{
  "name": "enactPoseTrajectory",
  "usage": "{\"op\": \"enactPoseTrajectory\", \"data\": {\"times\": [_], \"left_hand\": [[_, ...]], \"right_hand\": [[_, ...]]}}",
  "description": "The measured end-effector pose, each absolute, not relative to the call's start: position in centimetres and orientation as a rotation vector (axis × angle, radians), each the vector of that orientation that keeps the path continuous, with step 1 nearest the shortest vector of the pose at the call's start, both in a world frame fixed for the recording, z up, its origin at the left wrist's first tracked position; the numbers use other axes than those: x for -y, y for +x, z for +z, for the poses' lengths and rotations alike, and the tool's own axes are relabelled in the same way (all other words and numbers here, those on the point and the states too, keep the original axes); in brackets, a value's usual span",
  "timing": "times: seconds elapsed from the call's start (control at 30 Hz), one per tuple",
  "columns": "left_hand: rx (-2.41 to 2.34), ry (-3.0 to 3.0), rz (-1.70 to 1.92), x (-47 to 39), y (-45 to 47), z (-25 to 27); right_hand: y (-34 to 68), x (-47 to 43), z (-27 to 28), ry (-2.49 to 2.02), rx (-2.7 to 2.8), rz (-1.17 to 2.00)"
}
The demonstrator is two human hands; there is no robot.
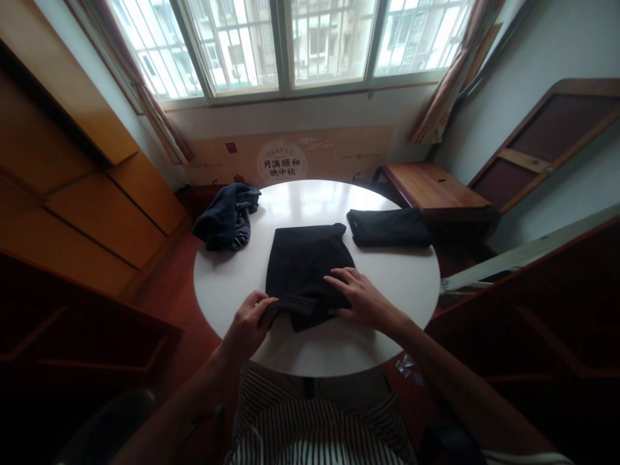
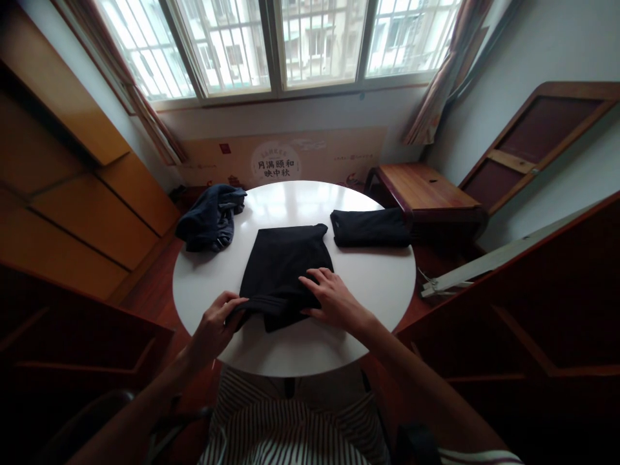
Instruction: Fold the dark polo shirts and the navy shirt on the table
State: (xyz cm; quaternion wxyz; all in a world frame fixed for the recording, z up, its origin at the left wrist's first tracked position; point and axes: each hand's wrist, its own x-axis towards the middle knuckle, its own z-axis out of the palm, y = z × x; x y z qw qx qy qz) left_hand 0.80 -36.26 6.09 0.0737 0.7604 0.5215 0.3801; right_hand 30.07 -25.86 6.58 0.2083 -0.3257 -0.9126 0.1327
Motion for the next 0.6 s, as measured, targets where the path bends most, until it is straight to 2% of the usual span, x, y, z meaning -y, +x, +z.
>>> {"op": "enactPoseTrajectory", "data": {"times": [0.23, 0.43, 0.6], "left_hand": [[-1.524, 2.221, 1.282, 33.3, 2.9, 9.9], [-1.522, 1.878, 1.071, 29.2, 0.3, 10.1], [-1.231, 1.688, 1.350, 28.5, -2.4, 14.3]], "right_hand": [[24.7, 25.1, 9.0, -0.610, 2.516, 0.499], [25.6, 21.8, 13.7, -0.742, 2.058, 0.691], [27.3, 23.4, 19.6, -0.641, 2.048, 0.725]]}}
